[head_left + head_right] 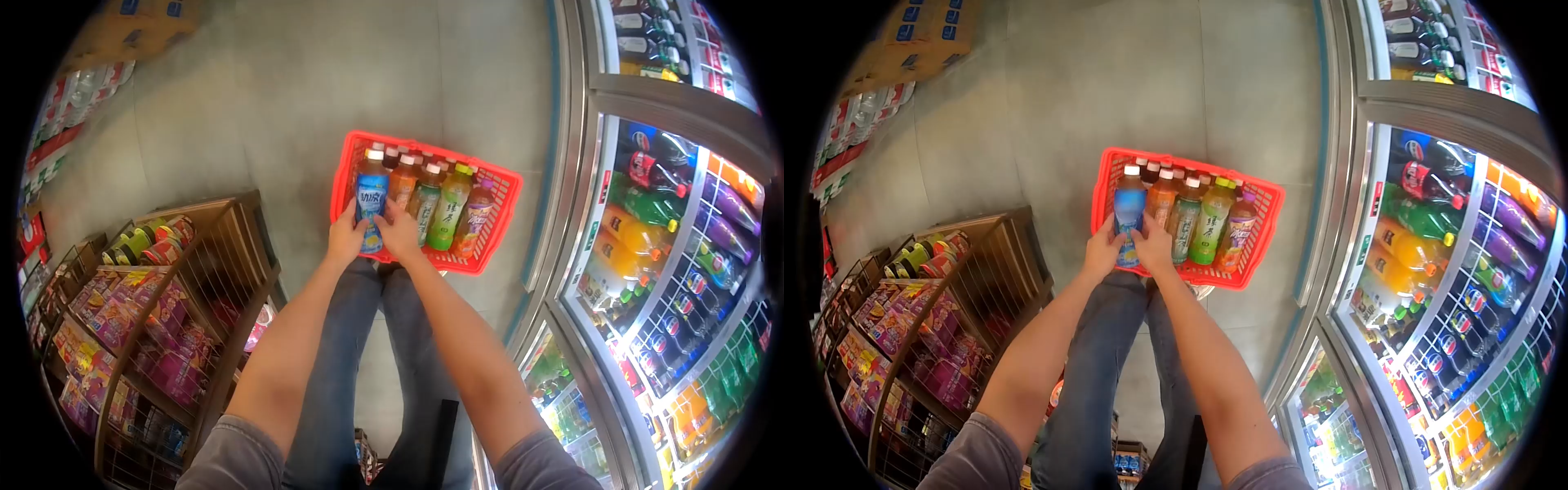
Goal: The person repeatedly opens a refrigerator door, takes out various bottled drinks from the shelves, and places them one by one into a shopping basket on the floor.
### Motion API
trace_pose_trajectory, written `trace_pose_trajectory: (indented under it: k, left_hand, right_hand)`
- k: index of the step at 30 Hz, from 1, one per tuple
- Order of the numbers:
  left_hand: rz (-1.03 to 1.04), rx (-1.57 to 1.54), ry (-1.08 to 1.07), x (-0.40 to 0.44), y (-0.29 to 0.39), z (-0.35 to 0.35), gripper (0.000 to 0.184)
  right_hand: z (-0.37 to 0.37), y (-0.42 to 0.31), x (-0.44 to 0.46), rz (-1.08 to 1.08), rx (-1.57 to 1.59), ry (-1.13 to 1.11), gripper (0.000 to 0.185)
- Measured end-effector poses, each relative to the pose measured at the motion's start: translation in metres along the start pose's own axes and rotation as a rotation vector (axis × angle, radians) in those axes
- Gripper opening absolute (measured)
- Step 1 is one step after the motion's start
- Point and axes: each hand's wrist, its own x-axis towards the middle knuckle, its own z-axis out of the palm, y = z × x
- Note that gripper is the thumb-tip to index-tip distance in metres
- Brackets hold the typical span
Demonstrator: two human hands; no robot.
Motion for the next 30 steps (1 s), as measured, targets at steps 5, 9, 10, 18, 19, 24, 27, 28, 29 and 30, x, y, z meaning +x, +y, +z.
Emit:
trace_pose_trajectory:
  k: [5,9,10,18,19,24,27,28,29,30]
  left_hand:
    - [0.205,-0.001,0.176,0.015,-0.033,0.014,0.058]
    - [0.056,0.113,0.099,0.001,-0.017,0.008,0.058]
    - [0.032,0.215,0.117,-0.007,-0.009,0.006,0.057]
    - [0.052,0.078,0.098,-0.098,0.062,-0.008,0.052]
    - [0.085,0.062,0.096,-0.11,0.063,-0.008,0.05]
    - [0.19,0.012,0.077,-0.183,0.097,-0.013,0.043]
    - [0.26,0.005,0.072,-0.231,0.142,-0.026,0.042]
    - [0.257,-0.063,0.042,-0.245,0.158,-0.03,0.041]
    - [0.258,-0.131,0.006,-0.257,0.174,-0.033,0.041]
    - [0.295,-0.098,0.006,-0.273,0.197,-0.039,0.04]
  right_hand:
    - [0.011,0.013,0.015,-0.048,-0.088,0.02,0.054]
    - [0.013,0.028,0.007,-0.002,-0.137,-0.035,0.053]
    - [0.01,0.026,0.002,-0.005,-0.133,-0.027,0.053]
    - [-0.04,-0.01,-0.086,0.006,0.066,-0.034,0.047]
    - [-0.052,-0.019,-0.103,-0.006,0.066,-0.018,0.047]
    - [-0.116,-0.069,-0.185,0.035,0.429,0.003,0.04]
    - [-0.15,-0.095,-0.225,-0.069,0.451,0.007,0.041]
    - [-0.162,-0.105,-0.24,-0.121,0.448,0.041,0.042]
    - [-0.174,-0.114,-0.255,-0.154,0.455,0.068,0.042]
    - [-0.186,-0.125,-0.272,-0.188,0.53,0.105,0.043]
